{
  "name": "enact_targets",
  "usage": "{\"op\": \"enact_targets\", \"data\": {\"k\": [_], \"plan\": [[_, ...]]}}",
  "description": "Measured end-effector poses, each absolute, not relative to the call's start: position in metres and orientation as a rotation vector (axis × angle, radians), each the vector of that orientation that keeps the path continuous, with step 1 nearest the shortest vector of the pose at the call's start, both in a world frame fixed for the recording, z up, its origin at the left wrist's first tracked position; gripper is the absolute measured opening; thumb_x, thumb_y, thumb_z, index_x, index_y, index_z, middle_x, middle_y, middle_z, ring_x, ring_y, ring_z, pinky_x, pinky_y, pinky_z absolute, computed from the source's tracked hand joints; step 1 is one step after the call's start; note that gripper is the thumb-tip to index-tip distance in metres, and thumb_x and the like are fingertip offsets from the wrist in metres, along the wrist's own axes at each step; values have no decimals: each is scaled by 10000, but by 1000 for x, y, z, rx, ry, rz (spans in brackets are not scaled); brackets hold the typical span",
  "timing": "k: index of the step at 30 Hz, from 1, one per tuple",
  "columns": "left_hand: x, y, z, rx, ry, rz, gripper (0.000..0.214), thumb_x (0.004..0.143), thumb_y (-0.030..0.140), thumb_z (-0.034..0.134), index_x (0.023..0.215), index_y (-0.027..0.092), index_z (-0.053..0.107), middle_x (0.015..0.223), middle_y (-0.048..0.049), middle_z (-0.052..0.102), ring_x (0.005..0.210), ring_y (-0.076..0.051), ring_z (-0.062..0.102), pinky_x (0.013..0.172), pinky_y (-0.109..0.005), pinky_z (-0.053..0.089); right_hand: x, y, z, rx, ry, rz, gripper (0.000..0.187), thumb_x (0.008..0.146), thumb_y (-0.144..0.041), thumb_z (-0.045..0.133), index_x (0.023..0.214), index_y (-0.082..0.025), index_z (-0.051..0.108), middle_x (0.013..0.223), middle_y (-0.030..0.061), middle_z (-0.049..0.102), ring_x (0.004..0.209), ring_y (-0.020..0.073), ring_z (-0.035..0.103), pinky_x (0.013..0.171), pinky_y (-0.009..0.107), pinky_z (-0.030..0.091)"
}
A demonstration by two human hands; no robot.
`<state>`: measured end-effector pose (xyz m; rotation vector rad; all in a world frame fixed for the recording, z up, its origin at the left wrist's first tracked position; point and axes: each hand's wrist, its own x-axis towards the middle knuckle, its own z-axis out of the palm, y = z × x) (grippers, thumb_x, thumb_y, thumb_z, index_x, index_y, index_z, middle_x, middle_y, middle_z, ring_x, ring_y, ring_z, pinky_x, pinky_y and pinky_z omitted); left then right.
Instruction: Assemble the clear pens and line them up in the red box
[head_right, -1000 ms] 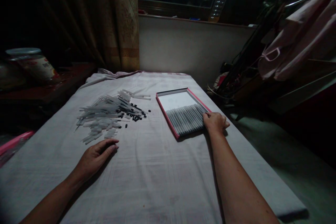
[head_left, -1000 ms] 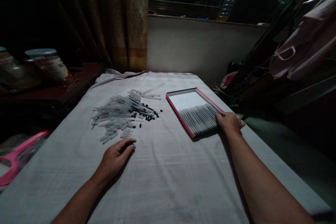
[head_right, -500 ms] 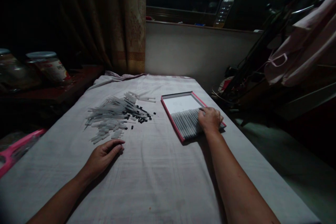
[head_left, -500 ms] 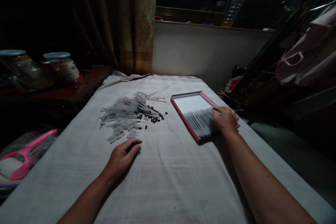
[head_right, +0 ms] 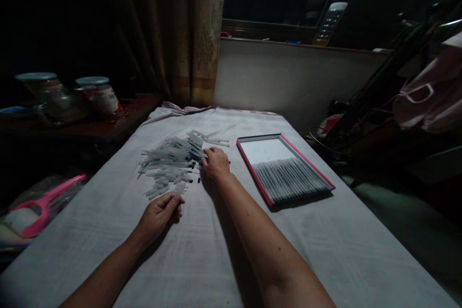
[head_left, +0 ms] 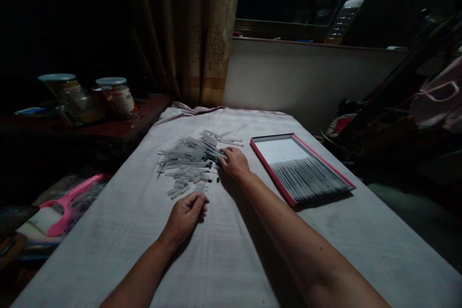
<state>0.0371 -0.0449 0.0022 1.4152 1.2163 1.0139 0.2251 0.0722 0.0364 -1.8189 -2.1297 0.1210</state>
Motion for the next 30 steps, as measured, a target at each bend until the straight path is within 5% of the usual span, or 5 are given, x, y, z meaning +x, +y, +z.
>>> {"op": "enact_targets", "data": {"k": [5,7,12,22,30], "plan": [[1,-23,10,1654,1465,1161,439,860,602,510,908,204,690,823,-47,719,734,-203,682,590,-284,559,222,104,40,-1861,-2106,131,436,953,-376,493,1352,-218,576,1365,119,584,1222,282,527,998,392,418],[-23,1,14,1775,1637,1266,402,887,550,481,984,221,690,991,-67,732,952,-243,678,785,-344,573,227,118,43,-1882,-2100,140,433,955,-394,490,1347,-234,581,1380,115,576,1235,291,523,1009,410,409],[-69,80,11,2084,1835,1148,527,873,535,407,1184,173,632,1272,-139,651,1225,-304,563,1087,-456,405,235,163,45,-1912,-2111,208,485,961,-438,478,1370,-192,562,1403,148,562,1255,312,524,1016,426,409],[-65,160,-2,2168,1714,676,728,865,633,345,1332,121,569,1375,-155,600,1298,-304,527,1120,-431,367,214,239,24,-1812,-2188,436,547,958,-489,467,1367,-142,573,1303,144,658,1194,292,607,982,368,460],[-32,174,11,2270,1565,481,785,850,672,334,1332,104,583,1382,-152,596,1293,-302,535,1113,-410,382,191,219,17,-1583,-2276,581,419,904,-284,564,1310,-222,639,1293,42,680,1187,218,622,1011,296,456]]}}
